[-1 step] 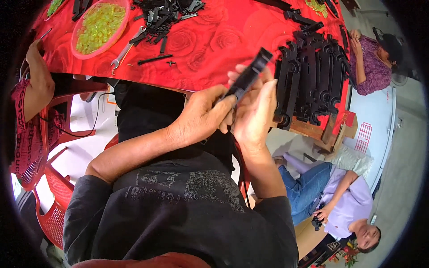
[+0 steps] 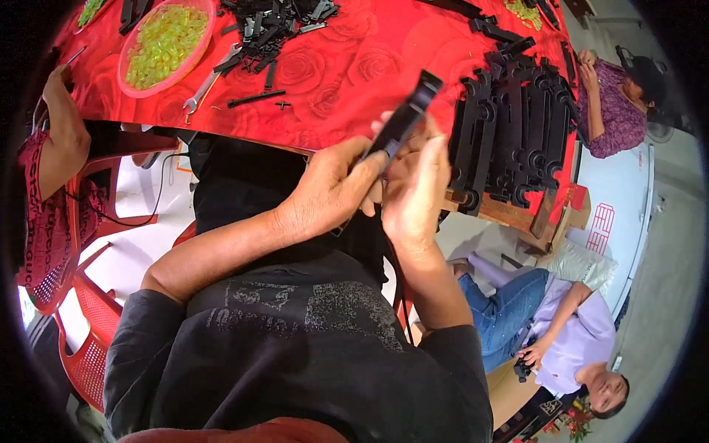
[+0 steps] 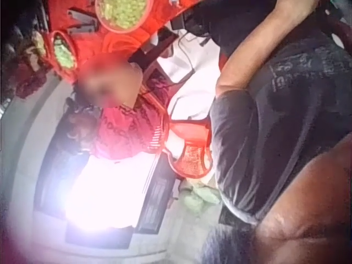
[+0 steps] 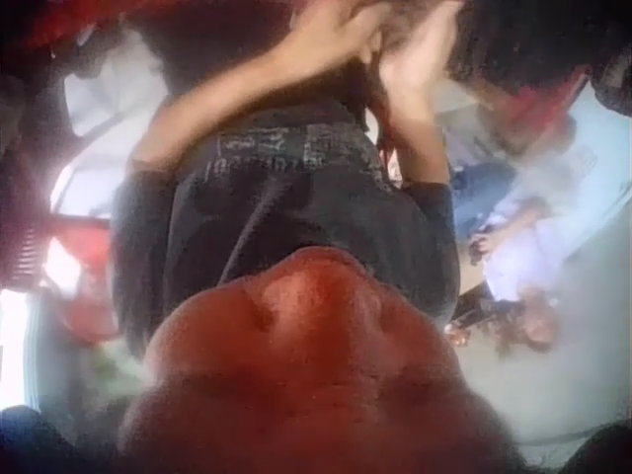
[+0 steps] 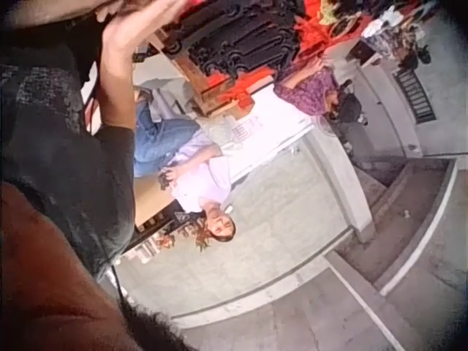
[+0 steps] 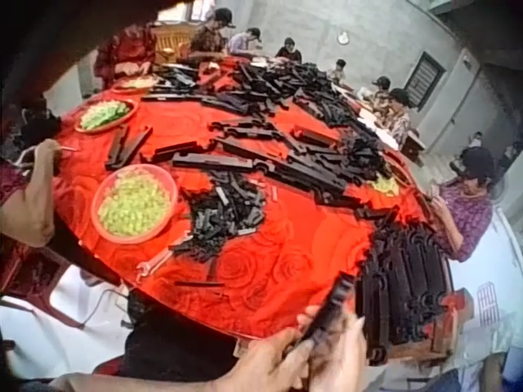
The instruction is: The person assembles plastic components by hand, fitting smaller parts into a plastic housing on a table.
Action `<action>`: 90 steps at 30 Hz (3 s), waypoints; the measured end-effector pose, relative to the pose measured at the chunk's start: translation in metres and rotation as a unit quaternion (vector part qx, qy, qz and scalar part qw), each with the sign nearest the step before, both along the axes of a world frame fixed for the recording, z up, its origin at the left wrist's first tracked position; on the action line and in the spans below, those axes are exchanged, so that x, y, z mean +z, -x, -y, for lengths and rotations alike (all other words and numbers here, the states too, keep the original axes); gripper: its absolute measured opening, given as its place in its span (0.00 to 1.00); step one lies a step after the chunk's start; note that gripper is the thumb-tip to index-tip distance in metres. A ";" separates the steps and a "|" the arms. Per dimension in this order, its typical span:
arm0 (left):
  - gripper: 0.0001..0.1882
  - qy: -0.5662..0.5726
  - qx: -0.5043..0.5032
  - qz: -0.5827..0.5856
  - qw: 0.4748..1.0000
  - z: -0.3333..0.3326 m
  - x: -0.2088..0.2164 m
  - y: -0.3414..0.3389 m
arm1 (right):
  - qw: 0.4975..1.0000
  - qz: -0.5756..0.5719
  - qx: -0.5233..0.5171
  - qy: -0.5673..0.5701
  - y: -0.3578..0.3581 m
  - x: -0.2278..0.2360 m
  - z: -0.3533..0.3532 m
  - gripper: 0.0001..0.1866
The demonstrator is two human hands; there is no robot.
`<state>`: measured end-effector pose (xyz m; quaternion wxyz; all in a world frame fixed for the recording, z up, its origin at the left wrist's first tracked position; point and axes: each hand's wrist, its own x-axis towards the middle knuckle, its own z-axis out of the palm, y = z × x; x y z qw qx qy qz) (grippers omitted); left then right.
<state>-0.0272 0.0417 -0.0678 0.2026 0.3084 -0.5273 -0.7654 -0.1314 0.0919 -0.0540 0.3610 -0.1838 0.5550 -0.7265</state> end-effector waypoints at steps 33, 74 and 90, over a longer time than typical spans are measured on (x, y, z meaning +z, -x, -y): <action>0.09 0.631 0.024 0.275 0.725 0.109 -0.032 -0.096 | 0.969 0.088 0.178 -0.147 0.059 -0.007 -0.021 0.22; 0.19 0.643 -0.188 0.148 0.727 0.097 -0.010 -0.012 | 0.781 -0.513 0.268 -0.237 0.084 -0.020 0.006 0.09; 0.08 0.641 -0.218 0.129 0.725 0.104 -0.017 -0.011 | 0.728 -0.649 0.195 -0.102 0.075 -0.034 -0.014 0.12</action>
